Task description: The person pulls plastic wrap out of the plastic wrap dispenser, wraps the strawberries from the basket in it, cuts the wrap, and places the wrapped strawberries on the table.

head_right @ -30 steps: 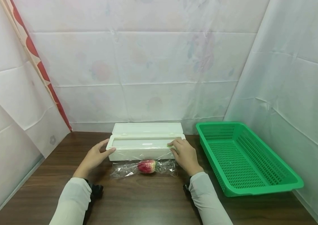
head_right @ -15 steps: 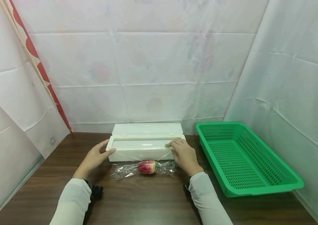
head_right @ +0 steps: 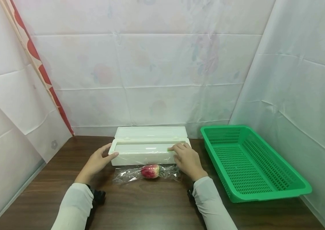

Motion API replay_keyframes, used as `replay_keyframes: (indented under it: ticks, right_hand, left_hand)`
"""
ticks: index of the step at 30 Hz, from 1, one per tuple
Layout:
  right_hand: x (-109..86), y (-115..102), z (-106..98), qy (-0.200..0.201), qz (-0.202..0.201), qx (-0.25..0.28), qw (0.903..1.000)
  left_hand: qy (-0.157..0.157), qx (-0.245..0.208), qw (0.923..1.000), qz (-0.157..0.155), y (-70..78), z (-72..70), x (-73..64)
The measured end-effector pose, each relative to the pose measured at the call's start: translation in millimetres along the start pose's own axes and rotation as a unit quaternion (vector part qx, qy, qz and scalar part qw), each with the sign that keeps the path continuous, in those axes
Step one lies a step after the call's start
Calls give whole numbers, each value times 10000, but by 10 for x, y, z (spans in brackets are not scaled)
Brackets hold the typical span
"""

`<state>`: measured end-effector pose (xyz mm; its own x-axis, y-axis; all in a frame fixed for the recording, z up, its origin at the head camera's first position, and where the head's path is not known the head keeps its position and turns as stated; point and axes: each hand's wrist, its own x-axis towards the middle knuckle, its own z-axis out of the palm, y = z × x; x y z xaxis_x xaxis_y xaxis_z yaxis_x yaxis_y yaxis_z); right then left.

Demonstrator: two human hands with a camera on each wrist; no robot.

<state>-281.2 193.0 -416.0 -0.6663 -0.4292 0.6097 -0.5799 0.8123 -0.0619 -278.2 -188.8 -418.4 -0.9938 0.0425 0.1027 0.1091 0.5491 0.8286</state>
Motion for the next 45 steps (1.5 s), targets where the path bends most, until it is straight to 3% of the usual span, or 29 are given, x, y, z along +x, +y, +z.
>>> replay_keyframes:
  ticks: [7,17,25,29,45]
  right_hand:
    - [-10,11,-39,4,317,416,9986]
    - [32,-40,-90,790,447,1199,9886]
    - [125,-170,50,757,444,1085,9902]
    - [117,-181,110,718,558,787,9927]
    - [137,-181,90,695,468,771,9935]
  left_hand:
    - [-24,-28,10000,44,-10,18,1]
    - [-43,-28,10000,-11,-27,33,-14]
    - [-33,-28,10000,29,-18,42,-6]
    - [-57,-71,10000,7,-2,45,-5]
    - [2,-83,10000,-11,0,-6,-3]
